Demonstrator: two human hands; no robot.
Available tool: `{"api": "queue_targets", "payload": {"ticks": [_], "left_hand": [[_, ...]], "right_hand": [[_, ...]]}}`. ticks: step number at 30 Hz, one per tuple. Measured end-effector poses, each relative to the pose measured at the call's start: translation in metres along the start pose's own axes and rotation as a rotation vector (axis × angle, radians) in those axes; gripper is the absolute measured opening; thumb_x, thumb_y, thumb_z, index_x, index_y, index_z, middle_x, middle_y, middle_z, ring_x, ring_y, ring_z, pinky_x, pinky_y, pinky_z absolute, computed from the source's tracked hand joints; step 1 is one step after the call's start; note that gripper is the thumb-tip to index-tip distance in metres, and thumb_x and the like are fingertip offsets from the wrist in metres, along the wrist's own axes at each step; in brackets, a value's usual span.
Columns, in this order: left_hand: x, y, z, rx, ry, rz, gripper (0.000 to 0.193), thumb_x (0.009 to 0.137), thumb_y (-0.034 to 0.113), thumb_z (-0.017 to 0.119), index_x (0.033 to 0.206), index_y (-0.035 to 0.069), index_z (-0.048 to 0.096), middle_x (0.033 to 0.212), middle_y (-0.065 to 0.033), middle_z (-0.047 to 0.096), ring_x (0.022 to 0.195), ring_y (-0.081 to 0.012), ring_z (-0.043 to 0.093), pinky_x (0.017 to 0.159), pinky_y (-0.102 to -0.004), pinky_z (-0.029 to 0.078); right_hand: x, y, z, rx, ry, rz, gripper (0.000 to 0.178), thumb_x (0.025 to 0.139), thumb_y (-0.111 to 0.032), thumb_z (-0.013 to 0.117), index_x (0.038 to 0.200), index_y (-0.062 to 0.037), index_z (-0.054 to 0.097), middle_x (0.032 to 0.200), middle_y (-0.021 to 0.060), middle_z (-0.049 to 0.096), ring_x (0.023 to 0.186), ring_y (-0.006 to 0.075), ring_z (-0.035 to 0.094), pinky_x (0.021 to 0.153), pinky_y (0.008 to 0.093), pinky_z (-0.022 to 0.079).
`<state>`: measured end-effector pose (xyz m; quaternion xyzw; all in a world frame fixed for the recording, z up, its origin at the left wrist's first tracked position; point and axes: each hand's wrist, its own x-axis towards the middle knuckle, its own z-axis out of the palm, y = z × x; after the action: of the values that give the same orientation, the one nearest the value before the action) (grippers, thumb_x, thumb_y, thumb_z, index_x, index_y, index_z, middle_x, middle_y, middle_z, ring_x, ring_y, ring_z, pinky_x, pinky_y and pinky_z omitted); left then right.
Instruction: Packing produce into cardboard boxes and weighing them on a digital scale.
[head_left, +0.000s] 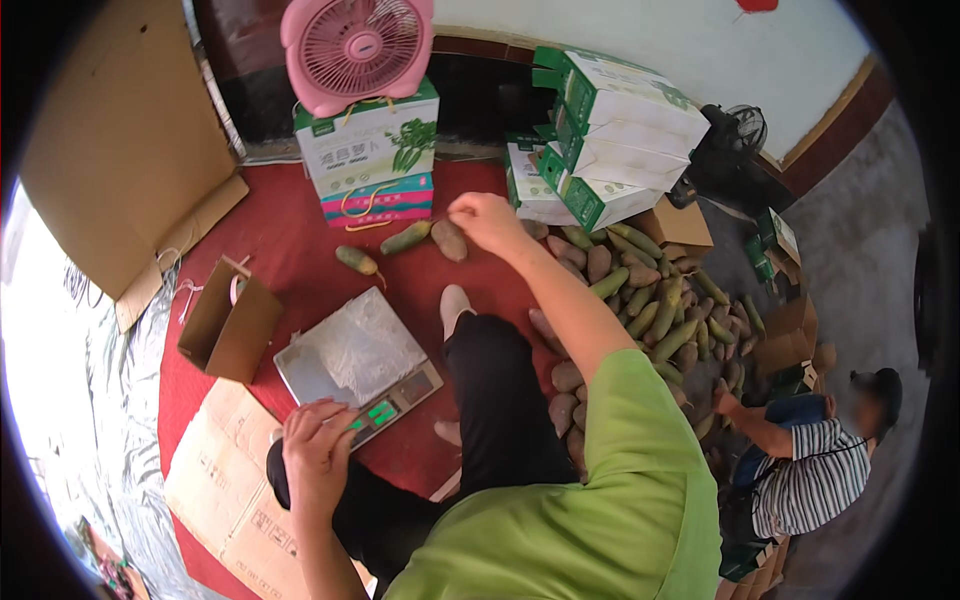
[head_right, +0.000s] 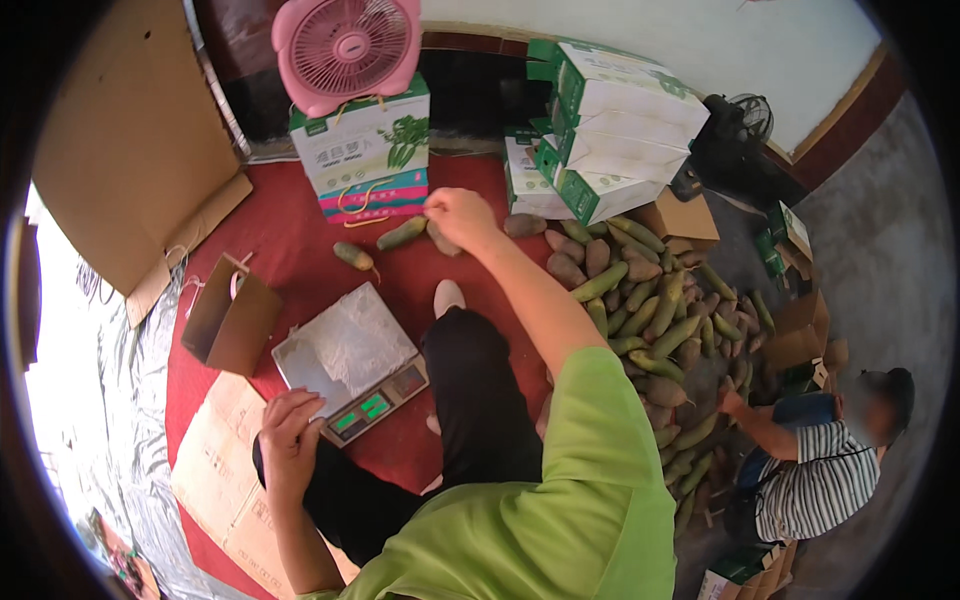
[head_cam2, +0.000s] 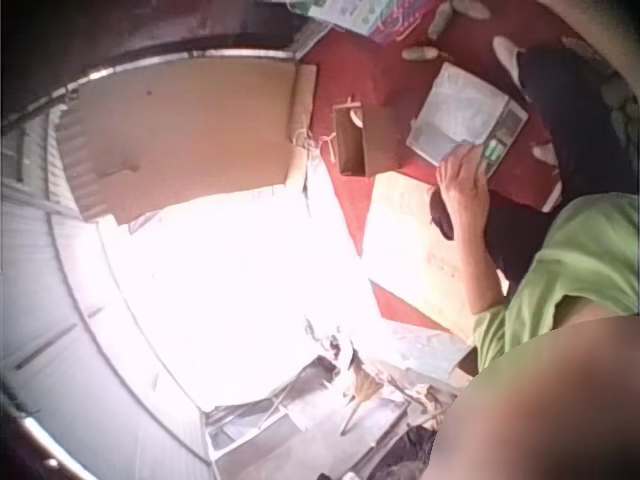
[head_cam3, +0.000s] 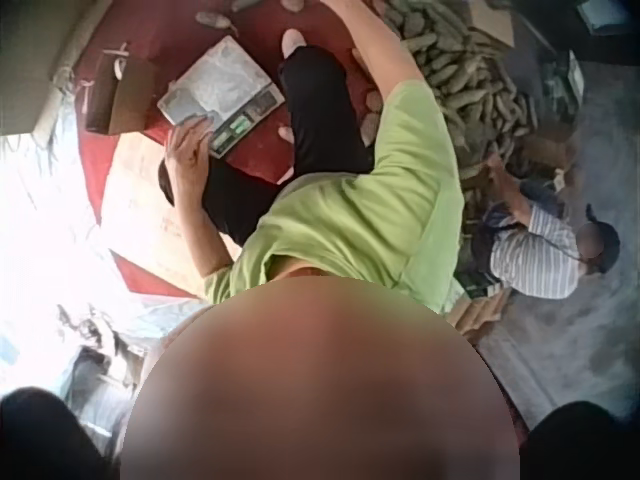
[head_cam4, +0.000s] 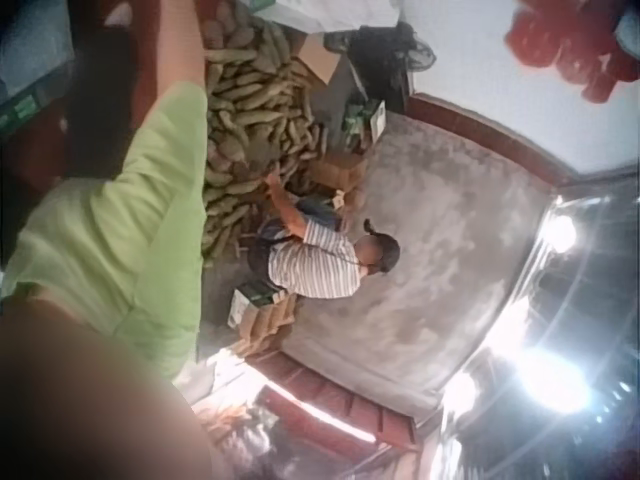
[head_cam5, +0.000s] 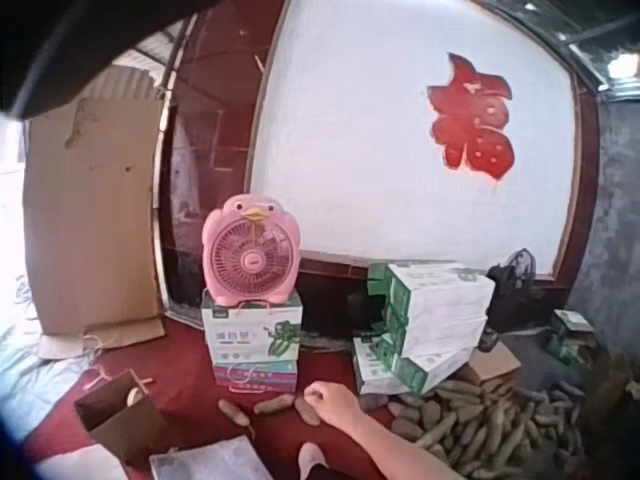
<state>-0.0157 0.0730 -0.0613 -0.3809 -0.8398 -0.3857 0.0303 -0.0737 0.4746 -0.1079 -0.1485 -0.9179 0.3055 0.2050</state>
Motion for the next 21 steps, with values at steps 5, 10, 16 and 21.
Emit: {"api": "queue_targets", "payload": {"ticks": [5,10,16,21], "left_hand": [[0.026,-0.014,0.053,-0.103,-0.175,-0.085,0.019,0.074,0.005,0.067,0.093,0.005,0.070,0.099,-0.0096,0.065,0.099,-0.0296,0.059,0.089,-0.0394,0.044],[0.027,-0.033,0.074,-0.049,-0.244,-0.203,0.019,0.075,0.005,0.064,0.093,0.004,0.070,0.095,-0.0117,0.066,0.091,-0.0318,0.060,0.081,-0.0394,0.048],[0.043,-0.043,0.079,0.070,-0.284,-0.270,0.018,0.075,0.004,0.066,0.093,0.003,0.070,0.094,-0.0120,0.066,0.090,-0.0311,0.061,0.082,-0.0386,0.048],[0.051,-0.052,0.085,0.140,-0.329,-0.297,0.014,0.077,0.007,0.065,0.089,0.003,0.070,0.090,-0.0123,0.065,0.087,-0.0327,0.061,0.078,-0.0410,0.049]], "right_hand": [[0.022,0.125,-0.073,-0.163,0.270,0.198,0.024,0.078,-0.022,0.066,0.098,-0.0089,0.068,0.094,0.0128,0.068,0.091,0.0313,0.064,0.079,0.0402,0.050],[0.050,0.238,-0.143,-0.004,0.456,0.381,0.033,0.081,-0.014,0.066,0.111,-0.0013,0.061,0.086,0.0106,0.065,0.075,0.0166,0.062,0.063,0.0318,0.050],[0.091,0.253,-0.170,0.254,0.631,0.604,0.045,0.080,-0.015,0.067,0.121,-0.0008,0.054,0.105,0.0140,0.060,0.082,0.0224,0.062,0.071,0.0352,0.049],[0.122,0.230,-0.170,-0.163,0.723,0.403,0.046,0.076,-0.012,0.071,0.120,-0.0070,0.056,0.120,0.0150,0.053,0.096,0.0304,0.059,0.083,0.0381,0.048]]}}
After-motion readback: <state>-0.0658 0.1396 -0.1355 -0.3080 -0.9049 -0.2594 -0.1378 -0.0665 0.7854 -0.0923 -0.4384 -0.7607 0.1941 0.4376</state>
